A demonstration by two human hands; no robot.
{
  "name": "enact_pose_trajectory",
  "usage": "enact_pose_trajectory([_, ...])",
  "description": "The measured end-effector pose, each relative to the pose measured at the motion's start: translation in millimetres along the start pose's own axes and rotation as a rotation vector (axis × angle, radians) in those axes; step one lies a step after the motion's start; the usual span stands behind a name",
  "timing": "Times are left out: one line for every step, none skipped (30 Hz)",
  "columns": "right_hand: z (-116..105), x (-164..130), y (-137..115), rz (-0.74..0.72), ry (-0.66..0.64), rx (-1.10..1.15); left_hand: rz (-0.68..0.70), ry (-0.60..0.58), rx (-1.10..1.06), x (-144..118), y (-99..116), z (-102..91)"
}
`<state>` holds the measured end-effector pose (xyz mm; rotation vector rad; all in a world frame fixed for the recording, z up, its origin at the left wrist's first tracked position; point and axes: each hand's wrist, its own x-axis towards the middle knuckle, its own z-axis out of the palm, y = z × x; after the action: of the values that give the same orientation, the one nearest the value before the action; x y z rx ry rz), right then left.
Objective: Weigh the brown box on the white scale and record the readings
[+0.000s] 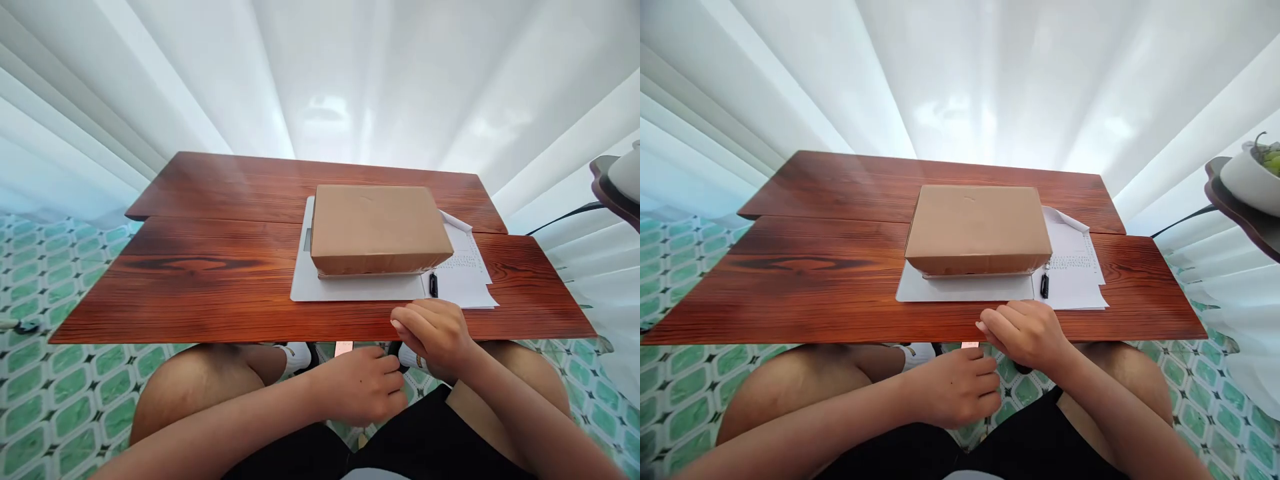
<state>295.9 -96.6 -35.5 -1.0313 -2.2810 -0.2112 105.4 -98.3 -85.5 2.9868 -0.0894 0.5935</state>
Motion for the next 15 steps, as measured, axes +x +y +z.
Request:
enact_pose_trajectory([-1.5,0.2,1.7,0.004,0.026,-0.004,-0.015,0.044,-0.001,3.3,-3.9,-5.4])
enact_pose_trajectory([-2.5,0.1,3.6,0.009,0.054,-0.012,-0.034,0.096,-0.003,6.4,-7.7,-10.7])
enact_pose_trajectory([-3.2,-0.4,5.9,0.017,0.087,-0.016,-0.056,0.156,-0.01,9.3,-11.6,-15.9])
enact_pose_trajectory([-3.6,-1.3,8.6,0.027,0.123,-0.016,-0.078,0.221,-0.022,12.1,-15.5,-21.0])
enact_pose_trajectory([-3.8,-2.3,11.6,0.038,0.158,-0.008,-0.102,0.288,-0.037,14.6,-19.4,-26.3])
enact_pose_trajectory([-4.0,-3.4,15.0,0.051,0.196,0.005,-0.126,0.354,-0.053,17.0,-23.3,-31.7])
enact_pose_trajectory([-4.1,-4.3,18.7,0.07,0.241,0.022,-0.148,0.415,-0.071,19.1,-27.2,-37.4])
enact_pose_trajectory([-4.3,-4.8,22.5,0.097,0.293,0.034,-0.173,0.477,-0.089,20.9,-31.2,-43.5])
enact_pose_trajectory([-4.4,-5.0,26.4,0.136,0.353,0.04,-0.202,0.541,-0.101,22.2,-35.2,-49.8])
enact_pose_trajectory([-4.5,-4.8,30.2,0.186,0.418,0.043,-0.239,0.606,-0.105,23.0,-39.3,-56.1])
enact_pose_trajectory([-4.4,-4.4,33.9,0.246,0.484,0.044,-0.284,0.67,-0.099,23.1,-43.6,-62.3])
enact_pose_trajectory([-4.0,-3.8,37.3,0.312,0.545,0.047,-0.337,0.732,-0.079,22.5,-48.0,-68.0])
enact_pose_trajectory([-3.3,-3.2,40.5,0.38,0.593,0.06,-0.395,0.788,-0.05,21.2,-52.6,-72.8])
enact_pose_trajectory([-2.3,-2.8,43.4,0.449,0.626,0.088,-0.453,0.834,-0.008,19.1,-57.4,-76.6])
enact_pose_trajectory([-0.8,-2.7,46.0,0.514,0.645,0.131,-0.515,0.869,0.044,16.4,-62.1,-79.1])
